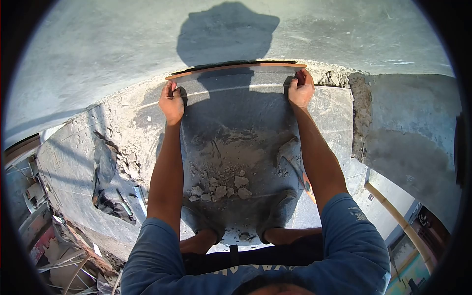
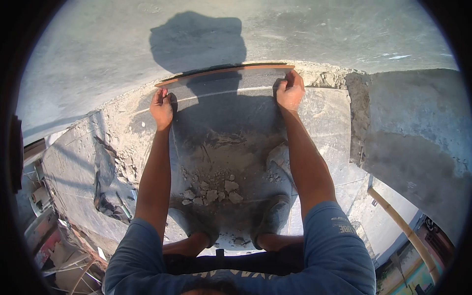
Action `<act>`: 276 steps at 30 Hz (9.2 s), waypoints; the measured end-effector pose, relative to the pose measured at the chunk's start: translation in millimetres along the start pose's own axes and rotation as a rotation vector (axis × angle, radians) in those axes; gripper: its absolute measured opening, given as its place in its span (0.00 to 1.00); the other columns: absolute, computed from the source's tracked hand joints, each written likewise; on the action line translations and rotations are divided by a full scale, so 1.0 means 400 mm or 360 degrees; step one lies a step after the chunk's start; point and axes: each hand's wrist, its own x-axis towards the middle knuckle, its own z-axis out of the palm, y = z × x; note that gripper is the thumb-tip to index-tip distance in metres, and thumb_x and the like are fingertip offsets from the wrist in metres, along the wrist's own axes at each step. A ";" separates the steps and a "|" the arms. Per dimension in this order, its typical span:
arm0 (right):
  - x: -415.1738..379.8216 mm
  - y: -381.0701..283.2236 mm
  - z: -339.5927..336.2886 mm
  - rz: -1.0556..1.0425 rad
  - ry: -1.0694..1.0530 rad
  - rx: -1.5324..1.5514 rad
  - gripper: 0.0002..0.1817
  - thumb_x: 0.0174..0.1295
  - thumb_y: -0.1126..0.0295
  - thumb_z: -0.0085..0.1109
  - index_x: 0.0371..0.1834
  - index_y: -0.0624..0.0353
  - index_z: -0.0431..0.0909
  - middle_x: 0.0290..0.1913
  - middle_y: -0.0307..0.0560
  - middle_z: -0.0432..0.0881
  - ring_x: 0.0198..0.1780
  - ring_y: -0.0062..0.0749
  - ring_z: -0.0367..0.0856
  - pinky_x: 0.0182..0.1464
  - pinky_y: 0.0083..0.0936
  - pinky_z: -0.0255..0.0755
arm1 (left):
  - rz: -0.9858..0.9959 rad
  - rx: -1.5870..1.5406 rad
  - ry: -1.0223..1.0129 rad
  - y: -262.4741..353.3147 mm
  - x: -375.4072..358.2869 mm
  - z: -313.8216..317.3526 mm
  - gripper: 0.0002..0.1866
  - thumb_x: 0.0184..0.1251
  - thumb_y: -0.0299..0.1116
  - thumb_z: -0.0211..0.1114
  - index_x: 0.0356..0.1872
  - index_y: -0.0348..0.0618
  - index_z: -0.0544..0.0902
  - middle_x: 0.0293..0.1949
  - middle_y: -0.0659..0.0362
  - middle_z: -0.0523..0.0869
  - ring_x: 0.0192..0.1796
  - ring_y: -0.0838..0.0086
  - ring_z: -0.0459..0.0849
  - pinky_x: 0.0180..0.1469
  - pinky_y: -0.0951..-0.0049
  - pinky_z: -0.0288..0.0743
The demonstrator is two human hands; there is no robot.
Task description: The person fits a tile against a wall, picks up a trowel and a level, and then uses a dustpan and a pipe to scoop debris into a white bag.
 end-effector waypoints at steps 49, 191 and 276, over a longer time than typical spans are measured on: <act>0.053 -0.128 -0.234 -0.0745 -0.1163 -0.0539 0.07 0.60 0.75 0.60 0.39 0.65 0.74 0.38 0.53 0.79 0.39 0.45 0.79 0.43 0.30 0.73 | 0.0077 -0.0503 0.0101 0.154 -0.089 -0.056 0.11 0.55 0.29 0.65 0.36 0.32 0.79 0.34 0.62 0.80 0.35 0.82 0.74 0.39 0.81 0.70; 0.394 -2.661 4.014 0.0549 -0.1400 -0.0570 0.55 0.47 0.35 0.65 0.68 0.67 0.60 0.64 0.58 0.68 0.61 0.42 0.71 0.59 0.37 0.66 | -0.0793 0.1578 0.1938 1.274 2.393 -3.150 0.54 0.54 0.44 0.74 0.72 0.44 0.42 0.65 0.35 0.53 0.64 0.53 0.66 0.57 0.53 0.77; -1.821 -2.662 -0.407 0.2393 0.0072 -0.1076 0.21 0.57 0.60 0.53 0.51 0.61 0.74 0.48 0.67 0.79 0.53 0.61 0.77 0.53 0.46 0.70 | -0.0139 0.2148 -0.2684 1.220 0.202 -2.369 0.42 0.51 0.57 0.70 0.63 0.41 0.69 0.56 0.40 0.77 0.58 0.49 0.76 0.58 0.54 0.71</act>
